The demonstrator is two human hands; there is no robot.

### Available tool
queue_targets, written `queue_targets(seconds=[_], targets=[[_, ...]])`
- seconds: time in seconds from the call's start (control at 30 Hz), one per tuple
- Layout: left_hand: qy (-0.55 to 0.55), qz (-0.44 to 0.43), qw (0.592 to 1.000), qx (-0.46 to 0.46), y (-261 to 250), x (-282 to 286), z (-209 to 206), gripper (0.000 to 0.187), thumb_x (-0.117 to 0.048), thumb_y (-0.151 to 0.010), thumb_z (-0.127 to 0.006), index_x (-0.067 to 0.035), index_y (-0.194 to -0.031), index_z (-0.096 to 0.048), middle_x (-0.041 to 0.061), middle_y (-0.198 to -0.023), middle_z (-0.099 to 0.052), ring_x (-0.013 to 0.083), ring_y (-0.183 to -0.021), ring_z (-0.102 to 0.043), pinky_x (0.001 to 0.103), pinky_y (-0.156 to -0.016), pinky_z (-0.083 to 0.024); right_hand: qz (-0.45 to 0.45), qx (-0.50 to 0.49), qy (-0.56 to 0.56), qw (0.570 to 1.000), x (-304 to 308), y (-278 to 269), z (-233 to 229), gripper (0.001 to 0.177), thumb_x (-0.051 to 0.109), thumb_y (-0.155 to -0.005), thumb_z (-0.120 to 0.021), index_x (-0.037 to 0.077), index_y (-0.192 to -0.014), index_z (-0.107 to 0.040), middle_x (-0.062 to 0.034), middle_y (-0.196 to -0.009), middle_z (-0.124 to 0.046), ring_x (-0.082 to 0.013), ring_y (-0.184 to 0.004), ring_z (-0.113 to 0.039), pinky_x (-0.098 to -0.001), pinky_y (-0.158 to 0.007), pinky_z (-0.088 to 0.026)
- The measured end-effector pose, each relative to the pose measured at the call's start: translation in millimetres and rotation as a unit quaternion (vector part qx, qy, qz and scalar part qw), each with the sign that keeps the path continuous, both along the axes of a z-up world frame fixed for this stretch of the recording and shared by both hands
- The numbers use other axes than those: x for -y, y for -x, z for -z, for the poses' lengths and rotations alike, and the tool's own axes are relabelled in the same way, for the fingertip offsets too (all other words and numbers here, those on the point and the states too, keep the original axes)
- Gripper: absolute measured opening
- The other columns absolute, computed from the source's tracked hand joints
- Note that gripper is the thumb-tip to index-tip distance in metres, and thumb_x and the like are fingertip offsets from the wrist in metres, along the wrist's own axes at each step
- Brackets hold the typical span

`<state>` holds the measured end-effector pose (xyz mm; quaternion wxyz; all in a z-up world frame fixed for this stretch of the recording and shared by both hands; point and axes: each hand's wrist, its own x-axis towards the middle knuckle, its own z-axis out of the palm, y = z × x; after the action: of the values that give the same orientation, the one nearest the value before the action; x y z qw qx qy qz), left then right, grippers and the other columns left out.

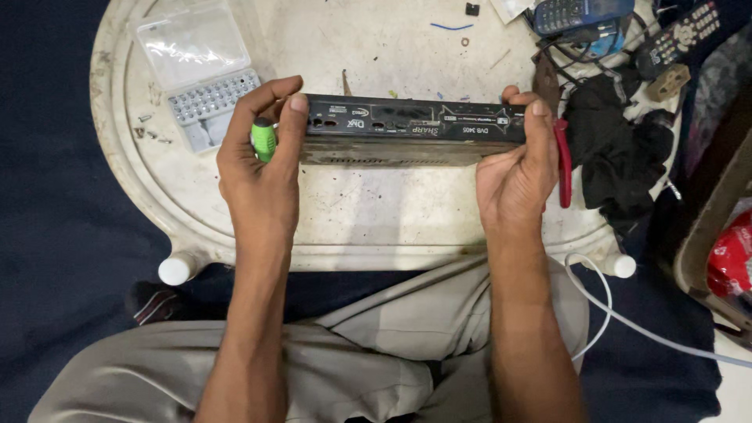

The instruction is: The person is repairing a black electronic device, likely a set-top box. They use a green-handled screwdriver to remove screws, open the casing, and inspect the internal components. The person then reassembles the device by snapping the casing back together.

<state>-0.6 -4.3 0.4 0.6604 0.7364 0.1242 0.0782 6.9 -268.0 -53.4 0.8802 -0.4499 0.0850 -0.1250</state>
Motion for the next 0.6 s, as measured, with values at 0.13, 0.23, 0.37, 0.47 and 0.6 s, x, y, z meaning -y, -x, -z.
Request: queue_targets(seconds=[0.13,0.23,0.37,0.47,0.6], targets=[[-0.005,-0.003,1.000,-0.015,-2,0,1,0.025,-0.025,-0.106,-0.068,-0.008,-0.124,-0.074,0.000,-0.093,-0.063,0.0068,-0.088,-0.056,0.023,-0.079,-0.048,-0.006,0.011,0.006,1.000,1,0,1,0.018,0.023,-0.109,-0.062,0.006,-0.114,-0.066,-0.0094,-0.125,-0.063,-0.0179,-0.123,-0.056,-0.0390,-0.113,-0.047],[0.041,-0.001,0.999,0.021,-2,1,3,0.026,-0.026,-0.107,-0.068,-0.006,-0.122,-0.074,0.000,-0.104,-0.070,0.0079,-0.098,-0.060,0.024,-0.090,-0.050,-0.012,0.012,0.002,1.000,2,1,3,0.019,0.024,-0.109,-0.062,0.006,-0.115,-0.065,-0.0096,-0.126,-0.063,-0.0181,-0.124,-0.056,-0.0386,-0.114,-0.047],[0.052,-0.009,0.998,0.015,-3,1,6,0.025,-0.025,-0.105,-0.068,-0.006,-0.120,-0.074,0.000,-0.108,-0.073,0.0094,-0.103,-0.063,0.025,-0.096,-0.051,0.000,0.013,0.004,1.000,1,-1,7,0.023,0.027,-0.109,-0.061,0.005,-0.115,-0.065,-0.0112,-0.124,-0.063,-0.0199,-0.121,-0.057,-0.0389,-0.111,-0.047],[0.052,-0.010,0.998,0.023,-1,2,9,0.024,-0.024,-0.104,-0.071,-0.006,-0.119,-0.074,0.002,-0.106,-0.072,0.0106,-0.104,-0.063,0.026,-0.097,-0.052,0.012,0.016,-0.002,1.000,-2,-1,11,0.024,0.028,-0.110,-0.061,0.005,-0.115,-0.064,-0.0120,-0.125,-0.062,-0.0200,-0.123,-0.057,-0.0385,-0.114,-0.048],[0.079,-0.009,0.996,0.034,-3,2,13,0.023,-0.022,-0.104,-0.072,-0.005,-0.119,-0.073,0.003,-0.107,-0.070,0.0111,-0.104,-0.062,0.026,-0.095,-0.051,0.020,-0.005,0.021,1.000,-4,-2,10,0.027,0.033,-0.107,-0.060,0.007,-0.113,-0.063,-0.0138,-0.124,-0.064,-0.0217,-0.117,-0.060,-0.0391,-0.108,-0.050]])
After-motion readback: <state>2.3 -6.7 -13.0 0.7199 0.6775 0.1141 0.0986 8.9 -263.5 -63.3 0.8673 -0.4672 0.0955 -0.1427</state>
